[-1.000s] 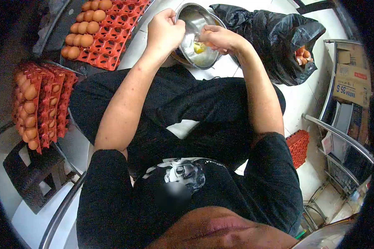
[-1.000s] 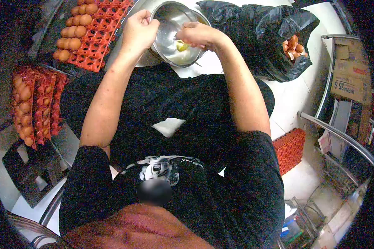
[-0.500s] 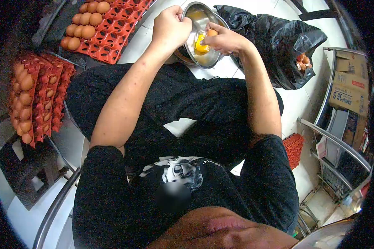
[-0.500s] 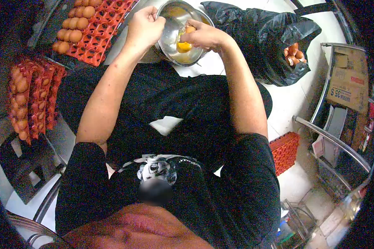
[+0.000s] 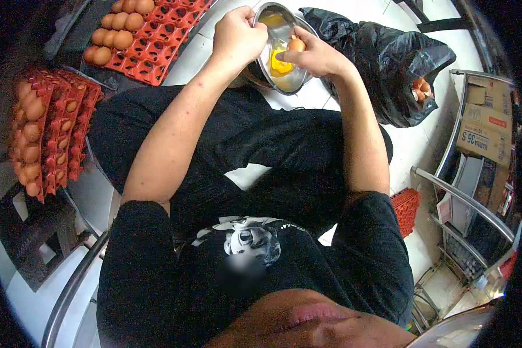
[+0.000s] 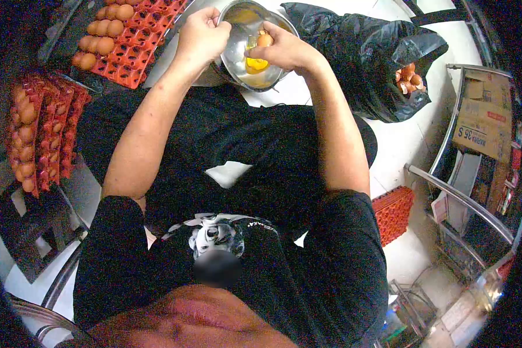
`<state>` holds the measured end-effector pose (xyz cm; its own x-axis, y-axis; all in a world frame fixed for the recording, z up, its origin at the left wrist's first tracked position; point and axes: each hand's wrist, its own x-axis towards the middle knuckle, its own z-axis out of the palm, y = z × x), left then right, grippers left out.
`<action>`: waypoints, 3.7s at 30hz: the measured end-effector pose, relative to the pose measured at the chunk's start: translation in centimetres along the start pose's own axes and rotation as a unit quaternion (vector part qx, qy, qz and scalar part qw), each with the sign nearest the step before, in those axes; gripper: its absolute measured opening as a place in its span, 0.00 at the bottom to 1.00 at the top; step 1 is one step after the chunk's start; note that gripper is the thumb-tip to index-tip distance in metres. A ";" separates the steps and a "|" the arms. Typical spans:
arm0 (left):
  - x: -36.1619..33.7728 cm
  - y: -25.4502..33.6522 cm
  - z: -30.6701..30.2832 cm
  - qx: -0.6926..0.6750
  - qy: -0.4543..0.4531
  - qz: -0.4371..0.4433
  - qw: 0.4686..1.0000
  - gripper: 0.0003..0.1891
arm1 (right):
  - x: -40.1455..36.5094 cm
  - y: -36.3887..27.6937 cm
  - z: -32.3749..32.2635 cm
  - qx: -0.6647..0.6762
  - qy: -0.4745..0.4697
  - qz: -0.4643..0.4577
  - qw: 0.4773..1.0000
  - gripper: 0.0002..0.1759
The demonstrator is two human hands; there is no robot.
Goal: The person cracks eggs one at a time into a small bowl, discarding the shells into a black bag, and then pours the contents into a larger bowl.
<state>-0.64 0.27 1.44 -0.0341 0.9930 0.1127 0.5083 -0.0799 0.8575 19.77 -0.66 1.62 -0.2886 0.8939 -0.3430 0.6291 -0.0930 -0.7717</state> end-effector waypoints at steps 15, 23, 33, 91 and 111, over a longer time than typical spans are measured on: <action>-0.3 1.4 -0.3 -0.021 0.018 -0.006 1.000 0.07 | -0.3 0.0 -0.1 -0.172 0.086 -0.103 0.976 0.35; -0.1 0.9 0.1 -0.004 0.026 -0.005 1.000 0.08 | -0.9 -0.3 0.1 -0.198 0.096 -0.111 0.969 0.32; -0.9 4.1 -1.5 -0.060 0.036 0.028 0.997 0.06 | -1.2 0.5 -1.5 -0.092 0.158 -0.109 0.977 0.32; 1.5 -3.0 0.5 -0.103 0.119 0.042 0.987 0.06 | -12.6 5.4 -17.3 -0.279 0.629 -0.093 0.720 0.20; 0.7 -1.5 1.6 -0.105 0.106 -0.009 0.989 0.18 | -6.2 -5.0 -20.7 -0.305 0.346 -0.035 0.887 0.37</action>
<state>-0.05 1.24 -0.58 -0.2327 0.9557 0.1801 0.3168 -0.1006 0.9432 33.39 3.34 18.69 0.0374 0.9626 0.2682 0.9612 0.0388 -0.2733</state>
